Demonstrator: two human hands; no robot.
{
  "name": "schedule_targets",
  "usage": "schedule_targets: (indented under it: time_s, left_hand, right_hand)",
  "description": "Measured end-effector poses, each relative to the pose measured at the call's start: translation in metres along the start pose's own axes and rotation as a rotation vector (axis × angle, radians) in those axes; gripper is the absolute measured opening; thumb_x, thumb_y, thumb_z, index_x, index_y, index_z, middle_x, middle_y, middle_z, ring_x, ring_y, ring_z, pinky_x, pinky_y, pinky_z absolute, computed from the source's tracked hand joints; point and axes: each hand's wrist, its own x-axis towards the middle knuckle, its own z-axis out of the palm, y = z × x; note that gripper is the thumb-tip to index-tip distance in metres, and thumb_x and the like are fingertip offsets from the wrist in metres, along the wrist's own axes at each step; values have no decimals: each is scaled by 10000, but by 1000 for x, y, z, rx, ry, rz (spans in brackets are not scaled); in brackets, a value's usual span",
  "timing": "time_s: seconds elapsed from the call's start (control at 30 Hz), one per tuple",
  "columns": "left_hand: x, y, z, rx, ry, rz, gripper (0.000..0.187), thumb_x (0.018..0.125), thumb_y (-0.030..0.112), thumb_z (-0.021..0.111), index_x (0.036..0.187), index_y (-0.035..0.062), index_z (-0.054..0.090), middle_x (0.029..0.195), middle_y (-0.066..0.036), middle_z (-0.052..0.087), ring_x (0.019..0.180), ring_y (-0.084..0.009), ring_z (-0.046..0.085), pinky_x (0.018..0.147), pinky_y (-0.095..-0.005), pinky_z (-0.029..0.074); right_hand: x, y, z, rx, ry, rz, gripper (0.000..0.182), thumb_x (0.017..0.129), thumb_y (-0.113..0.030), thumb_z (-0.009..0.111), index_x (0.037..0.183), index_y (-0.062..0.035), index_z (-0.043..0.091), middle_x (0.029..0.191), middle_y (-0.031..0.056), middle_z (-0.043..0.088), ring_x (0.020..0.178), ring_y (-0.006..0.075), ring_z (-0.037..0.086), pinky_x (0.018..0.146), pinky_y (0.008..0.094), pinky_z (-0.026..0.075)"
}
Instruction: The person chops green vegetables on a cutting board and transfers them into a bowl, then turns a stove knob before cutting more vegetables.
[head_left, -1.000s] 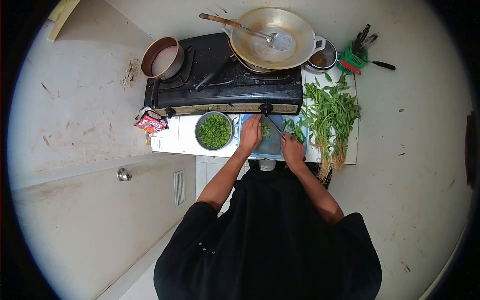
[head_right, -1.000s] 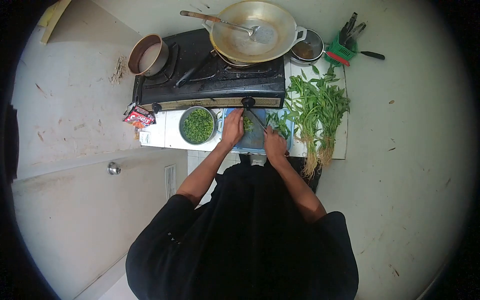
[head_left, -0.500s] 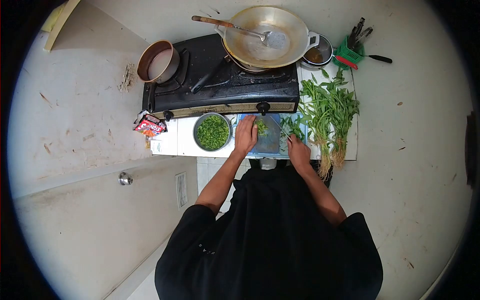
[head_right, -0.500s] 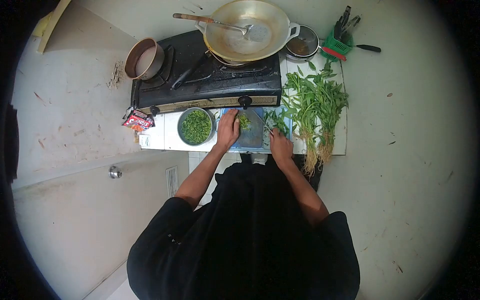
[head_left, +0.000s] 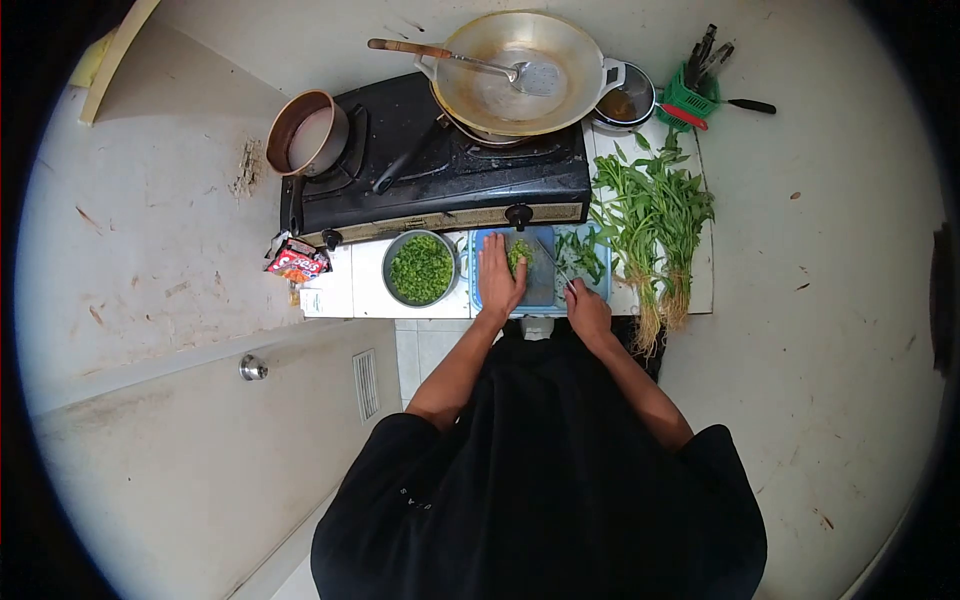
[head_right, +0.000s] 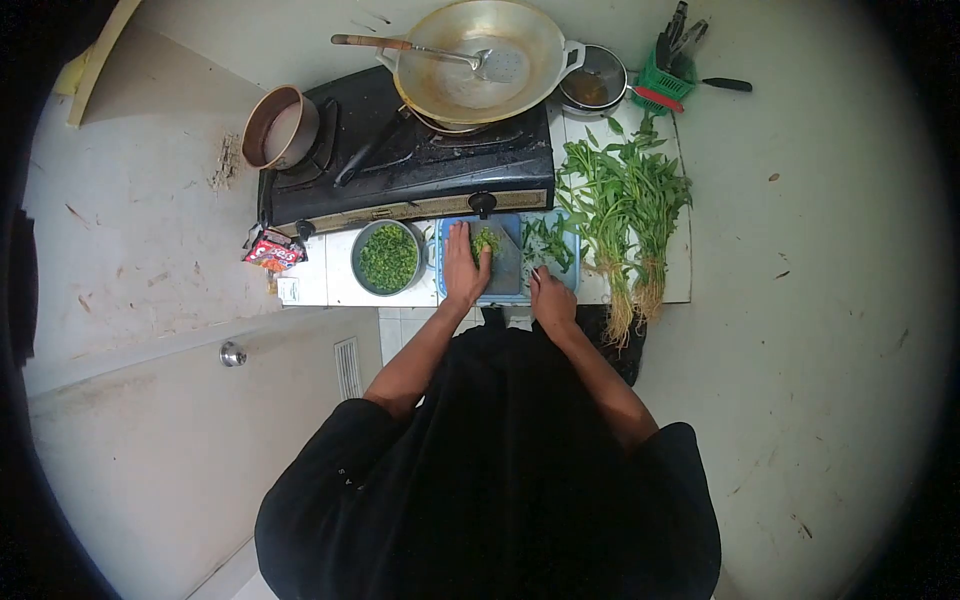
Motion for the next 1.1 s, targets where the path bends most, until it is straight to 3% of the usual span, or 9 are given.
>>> schedule_targets:
  time_s: [0.2,0.3,0.37,0.6,0.8,0.87,0.9,1.0,1.1]
  left_hand:
    - [2,22,7,150,-97,113,586,965,319,596,1461,45,448,1551,-264,330,1472,-416,261,1202,-516,214]
    - [2,11,15,117,-81,202,434,967,179,574,1392,92,551,1527,-232,394,1436,-412,340,1179,-509,283]
    - [3,-3,18,-12,-25,255,369,935,35,548,1289,87,638,1435,-195,521,1353,-377,473,1139,-482,369]
    - [5,-18,21,-120,29,225,378,882,-65,524,1206,50,682,1257,-161,657,1221,-328,600,1052,-447,477]
    - [22,-17,15,-486,130,-114,334,926,-77,550,1222,15,676,1223,-146,689,1111,-242,669,969,-339,531]
    - [26,-18,11,-1201,105,-622,286,968,-26,573,1244,-30,649,1231,-137,681,1088,-205,661,938,-278,528]
    - [28,-12,-2,-1377,97,-766,314,983,-4,575,1291,-60,596,1251,-137,658,1119,-216,647,955,-274,528]
    - [29,-13,-29,-1624,91,-787,346,991,-4,557,1335,-48,559,1263,-136,644,1147,-212,630,988,-293,524]
    - [26,-5,-78,-1569,157,-713,328,1007,24,544,1326,-45,563,1248,-133,651,1136,-213,631,995,-295,519]
  right_hand:
    - [-2,0,1,47,-13,27,200,1002,-277,545,1002,-78,526,849,189,693,793,443,662,661,555,504]
    - [-1,1,0,64,12,8,207,1003,-282,544,1010,-76,523,854,191,693,796,448,659,661,557,502]
    - [-1,3,2,79,38,-6,212,1004,-286,543,1017,-75,522,856,192,692,798,451,658,661,557,502]
    - [-3,8,3,89,-18,9,216,1004,-297,542,1033,-84,518,862,192,691,813,454,655,683,556,503]
    - [-2,14,2,84,-22,-2,217,992,-296,556,1044,-89,517,859,178,693,803,439,665,672,556,510]
    - [0,12,1,101,-20,-8,219,991,-299,558,1044,-91,518,864,179,696,802,441,666,675,558,510]
    - [1,12,1,96,-21,-16,220,990,-302,559,1046,-93,519,865,181,697,800,443,666,678,559,511]
    - [5,12,2,92,-47,-17,222,992,-305,558,1054,-95,520,869,183,698,801,444,666,683,559,511]
    - [6,10,3,87,-72,-16,228,996,-305,553,1064,-90,520,874,186,697,809,444,666,686,557,511]
